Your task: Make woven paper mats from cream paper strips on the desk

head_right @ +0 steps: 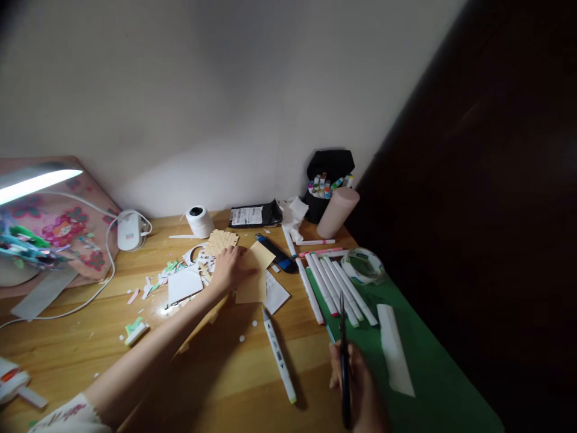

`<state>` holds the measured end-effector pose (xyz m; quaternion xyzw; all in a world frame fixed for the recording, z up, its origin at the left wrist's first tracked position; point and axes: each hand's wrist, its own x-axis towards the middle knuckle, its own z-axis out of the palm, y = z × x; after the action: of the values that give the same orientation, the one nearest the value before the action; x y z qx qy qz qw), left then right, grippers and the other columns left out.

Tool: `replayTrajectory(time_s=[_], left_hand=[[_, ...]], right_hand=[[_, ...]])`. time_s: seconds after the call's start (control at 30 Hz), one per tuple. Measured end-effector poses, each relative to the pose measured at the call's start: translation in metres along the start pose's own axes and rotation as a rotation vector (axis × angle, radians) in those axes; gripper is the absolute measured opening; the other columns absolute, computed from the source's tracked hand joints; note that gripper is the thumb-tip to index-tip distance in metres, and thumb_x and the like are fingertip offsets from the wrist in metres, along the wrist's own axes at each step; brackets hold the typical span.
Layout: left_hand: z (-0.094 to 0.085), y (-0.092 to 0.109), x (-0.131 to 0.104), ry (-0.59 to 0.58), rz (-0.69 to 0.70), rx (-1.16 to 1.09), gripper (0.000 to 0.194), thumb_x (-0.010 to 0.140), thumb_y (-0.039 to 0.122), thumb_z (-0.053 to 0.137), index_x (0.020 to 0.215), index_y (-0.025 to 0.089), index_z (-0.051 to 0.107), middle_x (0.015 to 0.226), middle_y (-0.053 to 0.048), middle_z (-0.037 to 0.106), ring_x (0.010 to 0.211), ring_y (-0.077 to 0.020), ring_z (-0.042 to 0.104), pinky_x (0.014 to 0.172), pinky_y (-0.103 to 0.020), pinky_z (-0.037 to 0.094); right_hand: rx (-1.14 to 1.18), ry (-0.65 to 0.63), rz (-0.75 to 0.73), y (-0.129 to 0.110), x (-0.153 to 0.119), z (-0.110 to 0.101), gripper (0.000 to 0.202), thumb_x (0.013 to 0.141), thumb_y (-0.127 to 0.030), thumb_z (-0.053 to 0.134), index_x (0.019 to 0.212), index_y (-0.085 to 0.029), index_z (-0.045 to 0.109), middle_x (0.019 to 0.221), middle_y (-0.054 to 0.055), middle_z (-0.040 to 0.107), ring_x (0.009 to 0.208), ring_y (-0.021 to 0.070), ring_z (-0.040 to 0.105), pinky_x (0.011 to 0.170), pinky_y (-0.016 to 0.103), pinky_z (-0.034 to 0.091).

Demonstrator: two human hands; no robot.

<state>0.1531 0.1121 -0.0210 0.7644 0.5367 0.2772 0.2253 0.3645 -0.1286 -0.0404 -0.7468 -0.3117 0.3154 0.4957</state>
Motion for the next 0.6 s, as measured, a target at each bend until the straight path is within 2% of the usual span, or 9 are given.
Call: replayTrajectory(time_s=[0.03, 0.1, 0.2, 0.27, 0.37, 0.4, 0.47, 0.53, 0.6], left_hand=[[0.000, 0.002, 0.002, 0.001, -0.009, -0.004, 0.031, 0.067, 0.037, 0.071, 0.086, 0.016, 0.060, 0.091, -0.011, 0.061, 0.092, -0.0297, 0.054, 0.083, -0.043, 0.040], [-0.005, 0.006, 0.005, 0.010, -0.030, -0.033, 0.022, 0.073, 0.035, 0.066, 0.081, 0.016, 0.059, 0.087, -0.010, 0.063, 0.088, -0.0272, 0.056, 0.081, -0.040, 0.041], [-0.022, 0.010, -0.003, 0.030, -0.072, -0.126, 0.019, 0.084, 0.035, 0.051, 0.078, 0.018, 0.057, 0.080, -0.007, 0.064, 0.076, -0.0216, 0.058, 0.072, -0.034, 0.043], [-0.041, 0.007, -0.019, 0.053, -0.106, -0.209, 0.023, 0.086, 0.039, 0.046, 0.080, 0.018, 0.055, 0.079, -0.006, 0.063, 0.072, -0.0191, 0.059, 0.065, -0.029, 0.045], [-0.075, -0.011, -0.053, 0.100, -0.178, -0.301, 0.030, 0.084, 0.047, 0.046, 0.081, 0.018, 0.052, 0.075, -0.004, 0.062, 0.068, -0.0174, 0.059, 0.058, -0.026, 0.045], [-0.085, -0.020, -0.065, 0.130, -0.210, -0.332, 0.031, 0.082, 0.049, 0.048, 0.082, 0.018, 0.052, 0.076, -0.003, 0.062, 0.068, -0.0173, 0.059, 0.058, -0.026, 0.045], [-0.101, -0.037, -0.085, 0.218, -0.362, -0.478, 0.037, 0.071, 0.051, 0.060, 0.084, 0.017, 0.054, 0.075, -0.003, 0.063, 0.068, -0.0175, 0.060, 0.058, -0.026, 0.045], [-0.108, -0.048, -0.094, 0.277, -0.457, -0.525, 0.044, 0.066, 0.051, 0.064, 0.088, 0.016, 0.052, 0.074, -0.003, 0.063, 0.064, -0.0176, 0.060, 0.055, -0.027, 0.044], [-0.102, -0.049, -0.093, 0.276, -0.445, -0.532, 0.046, 0.067, 0.050, 0.062, 0.094, 0.016, 0.049, 0.074, -0.002, 0.062, 0.065, -0.0175, 0.060, 0.058, -0.028, 0.046]], right_hand=[[-0.115, 0.025, 0.011, -0.001, 0.000, -0.004, 0.037, 0.070, -0.059, 0.057, 0.072, -0.023, 0.054, 0.043, -0.002, 0.054, 0.040, 0.0202, 0.054, 0.040, 0.028, 0.042], [-0.384, 0.060, 0.028, -0.004, 0.001, -0.014, 0.036, 0.068, -0.058, 0.058, 0.081, -0.024, 0.058, 0.066, 0.004, 0.068, 0.063, 0.0267, 0.065, 0.053, 0.031, 0.047], [-0.647, 0.160, 0.005, -0.006, 0.008, -0.023, 0.041, 0.067, -0.060, 0.053, 0.084, -0.023, 0.058, 0.082, 0.009, 0.070, 0.074, 0.0326, 0.065, 0.056, 0.036, 0.046], [-0.697, 0.193, -0.055, -0.002, 0.013, -0.025, 0.042, 0.067, -0.058, 0.051, 0.086, -0.021, 0.058, 0.082, 0.012, 0.069, 0.075, 0.0325, 0.065, 0.059, 0.038, 0.047], [-0.714, 0.237, -0.187, 0.010, 0.018, -0.024, 0.042, 0.072, -0.054, 0.049, 0.089, -0.017, 0.059, 0.079, 0.013, 0.066, 0.072, 0.0295, 0.063, 0.061, 0.038, 0.049], [-0.735, 0.271, -0.250, 0.014, 0.019, -0.023, 0.043, 0.074, -0.054, 0.047, 0.089, -0.015, 0.059, 0.079, 0.014, 0.065, 0.072, 0.0294, 0.063, 0.062, 0.039, 0.049], [-0.803, 0.367, -0.408, 0.017, 0.019, -0.019, 0.045, 0.078, -0.052, 0.045, 0.090, -0.011, 0.060, 0.080, 0.017, 0.063, 0.077, 0.0315, 0.061, 0.067, 0.043, 0.049], [-0.858, 0.483, -0.557, 0.010, 0.014, -0.011, 0.043, 0.081, -0.048, 0.046, 0.091, -0.008, 0.060, 0.084, 0.020, 0.061, 0.085, 0.0348, 0.058, 0.074, 0.049, 0.047], [-0.802, 0.546, -0.663, -0.004, 0.004, 0.005, 0.037, 0.081, -0.041, 0.052, 0.096, -0.008, 0.058, 0.089, 0.020, 0.059, 0.091, 0.0345, 0.055, 0.080, 0.051, 0.045]])
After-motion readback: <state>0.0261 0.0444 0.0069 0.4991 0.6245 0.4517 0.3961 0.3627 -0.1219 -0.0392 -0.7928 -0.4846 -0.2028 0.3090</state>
